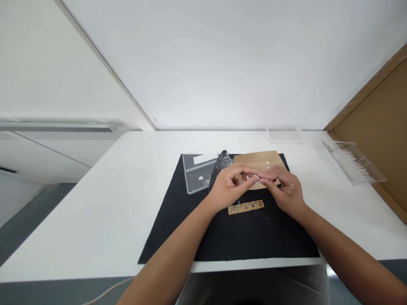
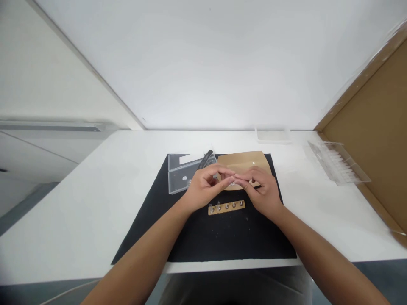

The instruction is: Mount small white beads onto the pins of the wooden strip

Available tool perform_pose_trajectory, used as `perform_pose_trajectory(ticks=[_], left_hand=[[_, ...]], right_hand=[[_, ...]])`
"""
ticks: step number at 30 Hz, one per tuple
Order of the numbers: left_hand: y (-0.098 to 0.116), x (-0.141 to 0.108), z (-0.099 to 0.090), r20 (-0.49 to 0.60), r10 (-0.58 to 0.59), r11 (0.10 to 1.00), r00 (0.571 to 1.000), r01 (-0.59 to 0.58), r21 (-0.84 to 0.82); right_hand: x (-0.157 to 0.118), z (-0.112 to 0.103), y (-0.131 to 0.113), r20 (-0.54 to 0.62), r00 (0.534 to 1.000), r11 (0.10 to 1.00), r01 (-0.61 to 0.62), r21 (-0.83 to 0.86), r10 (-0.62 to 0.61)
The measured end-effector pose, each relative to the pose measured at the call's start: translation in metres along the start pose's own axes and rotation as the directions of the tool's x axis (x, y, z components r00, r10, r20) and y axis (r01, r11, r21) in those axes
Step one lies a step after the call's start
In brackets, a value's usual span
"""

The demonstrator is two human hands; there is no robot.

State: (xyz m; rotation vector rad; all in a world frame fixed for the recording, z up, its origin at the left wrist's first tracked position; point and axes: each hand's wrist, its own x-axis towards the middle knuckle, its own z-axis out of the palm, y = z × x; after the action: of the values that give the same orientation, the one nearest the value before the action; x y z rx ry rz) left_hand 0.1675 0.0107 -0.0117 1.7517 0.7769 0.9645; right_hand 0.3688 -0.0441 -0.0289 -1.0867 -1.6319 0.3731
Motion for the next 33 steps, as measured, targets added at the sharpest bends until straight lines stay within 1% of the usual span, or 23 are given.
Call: perform_pose_trajectory(ticks=[3,5,7,9,12,14,17,20,22,24,26,27,29,31,33], left_hand=[[0.004,-0.001,0.001,0.040,0.080,0.997,0.996,-0.080,-0.011],[0.005,-0.002,0.003,0.032,0.104,0.994,0.994,-0.104,-0.020],[0.004,-0.001,0.005,-0.001,0.112,0.993,0.994,-0.112,-0.034],[0.002,-0.001,0.006,-0.020,0.108,0.992,0.994,-0.109,-0.065],[-0.001,0.000,0.006,-0.011,0.097,0.989,0.995,-0.097,-0.114],[-0.002,0.000,0.006,-0.008,0.096,0.987,0.995,-0.096,-0.126],[-0.002,0.000,0.007,-0.023,0.082,0.989,0.996,-0.084,-0.121],[-0.001,0.000,0.008,-0.037,0.064,0.993,0.997,-0.067,-0.094],[-0.001,-0.001,0.009,-0.044,0.084,0.994,0.995,-0.087,-0.061],[-0.002,0.000,0.008,-0.040,0.135,0.991,0.990,-0.136,-0.012],[-0.005,0.001,0.006,-0.016,0.216,0.976,0.976,-0.215,0.042],[-0.007,0.002,0.005,0.003,0.262,0.963,0.965,-0.261,0.070],[-0.012,0.003,0.003,0.058,0.346,0.926,0.936,-0.351,0.136],[-0.017,0.005,0.000,0.108,0.405,0.883,0.908,-0.420,0.211],[-0.019,0.006,-0.002,0.147,0.449,0.834,0.881,-0.472,0.285]], right_hand=[[-0.002,0.002,0.003,-0.022,0.991,0.972,-0.122,0.201,0.129],[-0.003,0.003,0.003,-0.014,0.980,0.931,-0.183,0.315,0.197],[-0.003,0.004,0.003,0.012,0.968,0.892,-0.237,0.384,0.252],[-0.003,0.004,0.003,0.051,0.952,0.863,-0.296,0.410,0.302],[-0.004,0.001,0.002,0.125,0.933,0.828,-0.358,0.432,0.339],[-0.004,0.000,0.001,0.158,0.925,0.810,-0.379,0.447,0.345],[-0.004,-0.001,0.001,0.167,0.920,0.808,-0.391,0.442,0.354],[-0.004,0.001,0.001,0.158,0.929,0.829,-0.370,0.419,0.335],[-0.004,0.001,0.003,0.141,0.941,0.848,-0.339,0.408,0.309],[-0.004,0.000,0.005,0.123,0.953,0.875,-0.304,0.376,0.278],[-0.002,-0.003,0.008,0.129,0.965,0.924,-0.257,0.283,0.229],[-0.001,-0.006,0.009,0.142,0.971,0.953,-0.218,0.211,0.191],[0.002,-0.010,0.010,0.171,0.981,0.994,-0.100,0.043,0.092],[0.004,-0.013,0.010,0.192,0.981,0.996,0.022,-0.082,-0.006],[0.005,-0.015,0.009,0.197,0.978,0.987,0.098,-0.130,-0.072]])
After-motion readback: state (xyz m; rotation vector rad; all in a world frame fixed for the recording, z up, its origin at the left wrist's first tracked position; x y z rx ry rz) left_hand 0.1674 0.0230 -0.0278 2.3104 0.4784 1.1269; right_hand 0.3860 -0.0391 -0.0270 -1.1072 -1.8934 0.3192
